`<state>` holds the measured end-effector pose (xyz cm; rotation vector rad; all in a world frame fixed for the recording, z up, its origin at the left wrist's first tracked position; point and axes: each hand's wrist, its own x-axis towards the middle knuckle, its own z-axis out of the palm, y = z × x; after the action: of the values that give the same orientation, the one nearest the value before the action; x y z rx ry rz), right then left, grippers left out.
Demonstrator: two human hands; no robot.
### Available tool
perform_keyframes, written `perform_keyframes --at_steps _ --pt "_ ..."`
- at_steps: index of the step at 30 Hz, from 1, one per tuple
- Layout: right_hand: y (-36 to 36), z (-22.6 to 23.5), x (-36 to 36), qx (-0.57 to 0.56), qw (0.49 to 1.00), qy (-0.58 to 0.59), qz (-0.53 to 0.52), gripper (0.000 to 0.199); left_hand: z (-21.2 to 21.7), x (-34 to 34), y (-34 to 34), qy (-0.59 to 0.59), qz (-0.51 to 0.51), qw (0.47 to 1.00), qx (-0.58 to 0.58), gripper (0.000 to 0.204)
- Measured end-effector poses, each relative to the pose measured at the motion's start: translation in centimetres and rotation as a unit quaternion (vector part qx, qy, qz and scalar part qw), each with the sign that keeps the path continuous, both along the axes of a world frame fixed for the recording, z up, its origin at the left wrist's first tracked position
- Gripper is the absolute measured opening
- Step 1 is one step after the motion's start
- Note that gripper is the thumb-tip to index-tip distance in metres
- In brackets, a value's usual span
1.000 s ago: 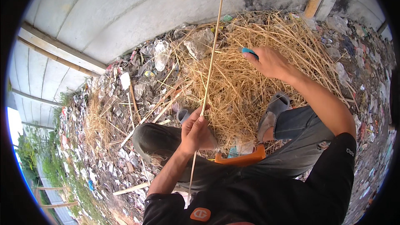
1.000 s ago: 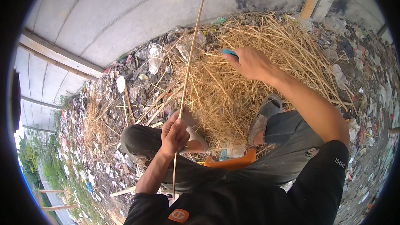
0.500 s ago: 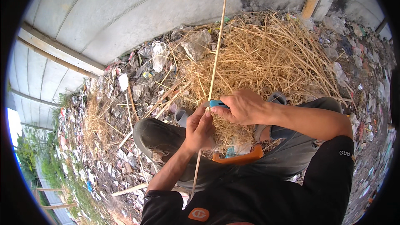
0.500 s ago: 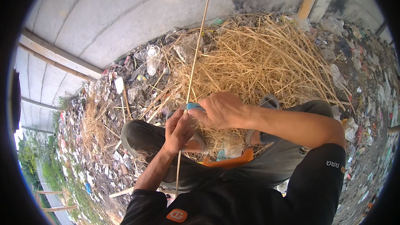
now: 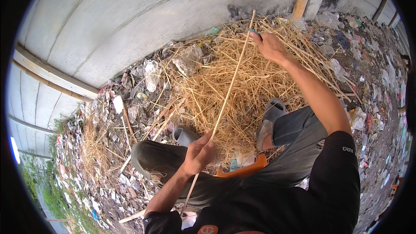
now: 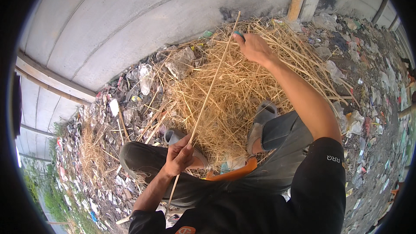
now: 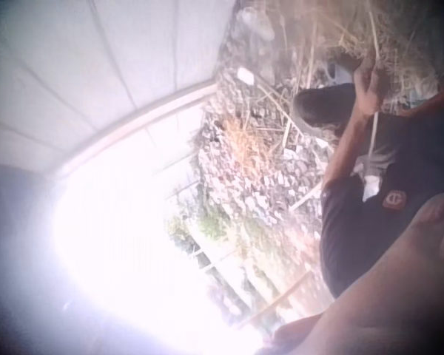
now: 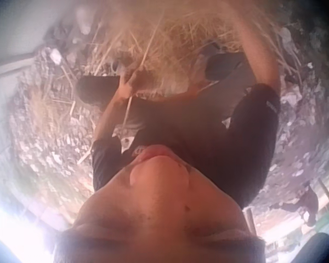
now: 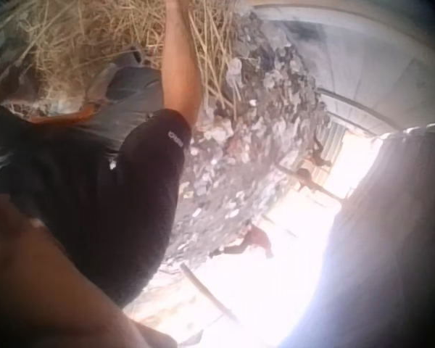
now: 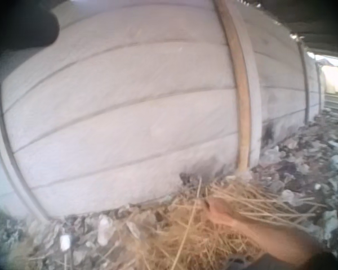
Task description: The person sits on the ground and uses a utility knife to peel the outer layer off a long bamboo stick. They hold the stick with one hand and scrape the knife along its length with the other, removing thin strips of the outer skin.
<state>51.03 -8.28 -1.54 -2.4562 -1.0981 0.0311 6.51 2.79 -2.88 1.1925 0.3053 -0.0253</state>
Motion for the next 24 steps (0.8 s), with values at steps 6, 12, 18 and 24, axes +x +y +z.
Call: perform_keyframes --at_steps 6,12,18,24 --pt "-2.1 -0.6 3.0 0.035 0.994 0.014 -0.099 0.068 0.1 0.2 0.5 0.005 -0.044 0.999 -0.017 0.049" --pt "-13.0 -1.6 16.5 0.065 0.925 -0.125 -0.353 0.075 -2.4 -5.3 0.3 -0.003 -0.121 0.99 0.067 0.046" --pt "-10.5 1.1 13.3 0.097 0.963 -0.055 -0.245 0.07 -1.4 -1.5 1.6 -0.038 0.059 0.996 -0.051 0.043" --pt "-1.6 1.8 0.9 0.06 0.996 -0.044 0.039 0.065 -0.7 -0.8 2.0 -0.051 0.073 0.995 -0.049 0.044"
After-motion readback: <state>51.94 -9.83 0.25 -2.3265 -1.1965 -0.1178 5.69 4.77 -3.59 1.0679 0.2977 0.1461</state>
